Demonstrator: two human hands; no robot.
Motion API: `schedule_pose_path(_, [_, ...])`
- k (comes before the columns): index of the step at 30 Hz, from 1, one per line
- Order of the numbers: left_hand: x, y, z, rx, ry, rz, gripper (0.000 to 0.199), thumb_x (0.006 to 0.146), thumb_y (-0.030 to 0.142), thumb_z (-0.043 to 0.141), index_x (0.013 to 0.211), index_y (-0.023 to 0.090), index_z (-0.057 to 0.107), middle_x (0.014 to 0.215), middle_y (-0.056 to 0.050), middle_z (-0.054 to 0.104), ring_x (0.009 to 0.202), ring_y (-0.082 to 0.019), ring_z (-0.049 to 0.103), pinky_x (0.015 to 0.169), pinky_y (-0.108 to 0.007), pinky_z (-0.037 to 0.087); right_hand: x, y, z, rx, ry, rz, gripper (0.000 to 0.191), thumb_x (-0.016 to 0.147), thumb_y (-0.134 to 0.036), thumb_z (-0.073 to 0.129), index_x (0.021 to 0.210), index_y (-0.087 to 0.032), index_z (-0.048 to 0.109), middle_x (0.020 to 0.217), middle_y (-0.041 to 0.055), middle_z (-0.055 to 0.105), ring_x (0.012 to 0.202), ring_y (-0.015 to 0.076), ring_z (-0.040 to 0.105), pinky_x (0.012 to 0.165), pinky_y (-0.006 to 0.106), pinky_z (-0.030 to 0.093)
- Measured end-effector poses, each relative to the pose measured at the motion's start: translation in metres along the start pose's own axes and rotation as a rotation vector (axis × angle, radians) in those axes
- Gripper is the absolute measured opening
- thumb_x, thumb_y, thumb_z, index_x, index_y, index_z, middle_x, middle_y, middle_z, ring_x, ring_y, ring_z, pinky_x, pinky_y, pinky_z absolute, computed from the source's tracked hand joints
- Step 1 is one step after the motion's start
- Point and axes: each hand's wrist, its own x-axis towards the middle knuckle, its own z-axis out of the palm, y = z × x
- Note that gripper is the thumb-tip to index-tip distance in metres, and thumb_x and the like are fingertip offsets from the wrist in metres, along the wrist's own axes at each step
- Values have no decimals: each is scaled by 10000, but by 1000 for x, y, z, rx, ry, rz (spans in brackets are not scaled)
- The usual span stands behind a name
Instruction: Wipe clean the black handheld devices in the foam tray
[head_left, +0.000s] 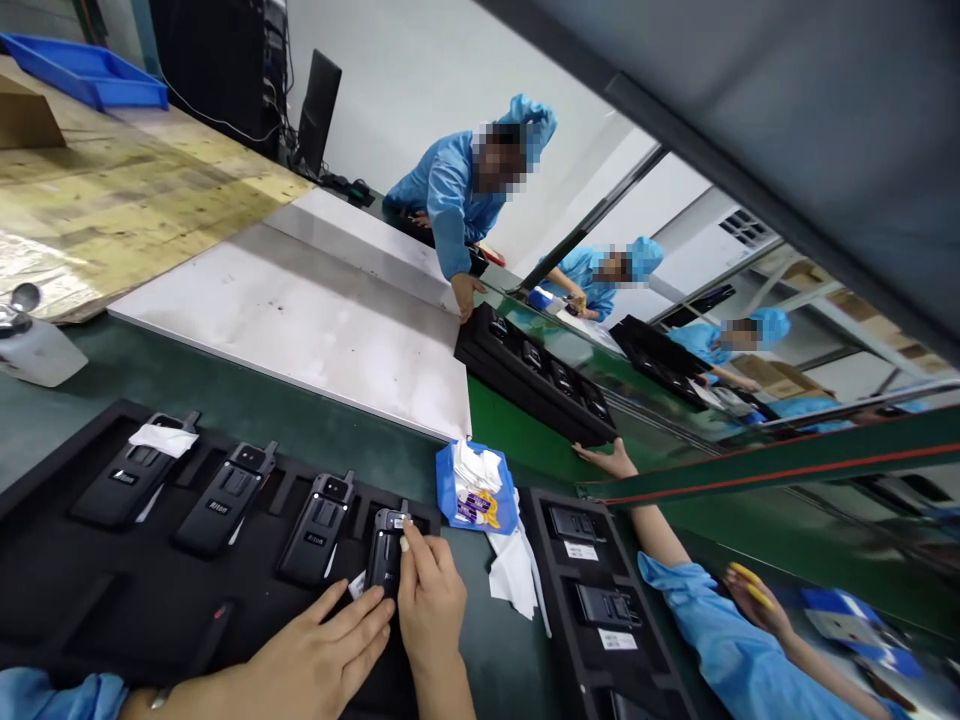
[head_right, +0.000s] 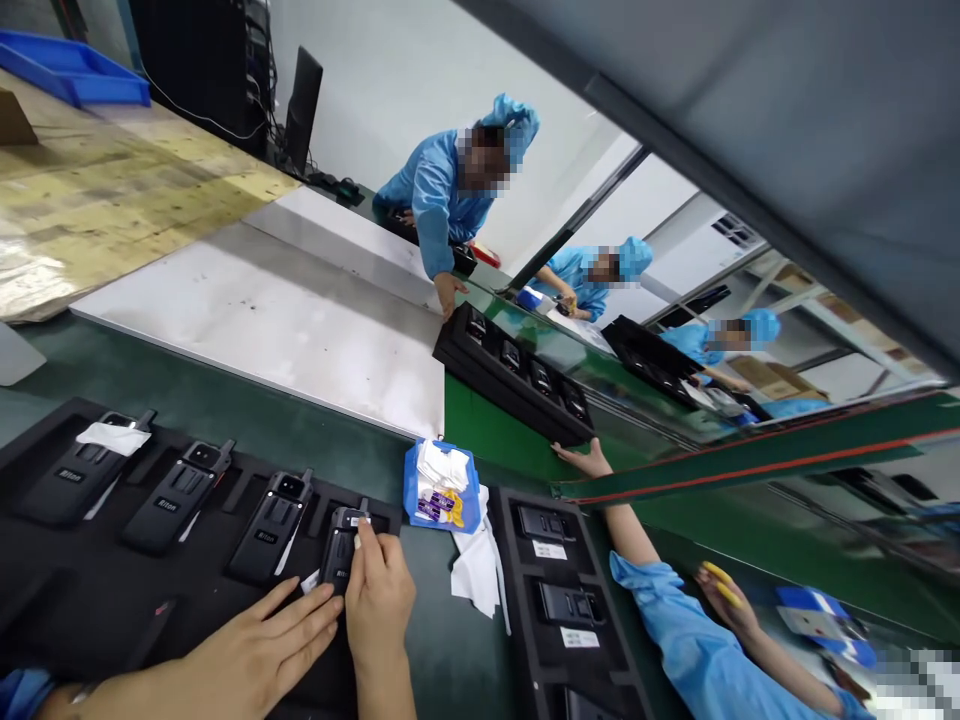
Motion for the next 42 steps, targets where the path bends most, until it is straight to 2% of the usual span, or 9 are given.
schedule_pose_path(2, [1,0,2,70,45,6,561,874,228,540,1424,133,478,1487,-56,496,1384,-233,395,1143,-356,304,1,0,1,-55,-18,-51,334,989,-210,435,1216,-226,680,852,47,650,727,129,645,640,218,506])
schedule_pose_path(4, [3,0,2,109,77,7,508,879,178,497,1385,142,524,1467,-40,519,1365,-230,407,1129,-359,313,3,1,1,-103,-38,-103,344,987,-199,433,1229,-225,675,813,40,642,683,124,627,602,212,485])
schedule_pose_path(10, [5,-3,3,181,151,24,376,961,217,444,1301,205,605,1430,-23,554,1319,-219,447,1097,-353,337,8,4,1,-234,-104,-194,374,972,-170,425,1249,-244,666,780,36,622,630,129,582,563,219,436])
schedule_pose_path(16, [4,-3,8,194,187,12,328,985,288,475,1264,221,633,1390,-9,585,1288,-214,471,1051,-347,374,11,4,1,-283,-104,-250,381,973,-164,399,1220,-238,680,763,36,608,617,131,558,561,228,402])
schedule_pose_path(23, [3,1,19,195,274,-52,271,989,339,509,1207,257,649,1369,23,586,1294,-184,438,1111,-349,289,12,4,0,-320,-134,-280,385,980,-137,385,1234,-224,661,776,30,593,635,123,556,588,228,384])
schedule_pose_path(29, [0,4,36,204,232,-47,301,1025,278,414,1230,249,634,1342,48,625,1289,-191,465,998,-335,397,12,1,1,-340,-144,-275,396,991,-139,344,1236,-227,642,771,27,580,624,130,551,576,244,361])
schedule_pose_path(33, [2,-4,22,248,201,25,303,1033,258,404,1226,233,636,1305,53,656,1214,-167,547,895,-297,447,12,1,0,-345,-149,-276,401,982,-129,333,1218,-229,641,772,27,577,621,135,549,569,250,351])
schedule_pose_path(37, [5,-9,1,255,164,63,301,1031,246,418,1259,223,613,1329,48,641,1215,-152,549,873,-273,444,12,1,1,-339,-148,-270,402,981,-127,329,1221,-226,636,779,29,580,627,139,555,571,254,352])
schedule_pose_path(42, [9,-8,-2,272,204,44,328,1034,217,366,1212,232,641,1284,65,670,1182,-153,571,830,-301,453,12,0,2,-320,-143,-252,402,984,-126,324,1205,-223,645,786,34,588,649,139,561,594,248,364])
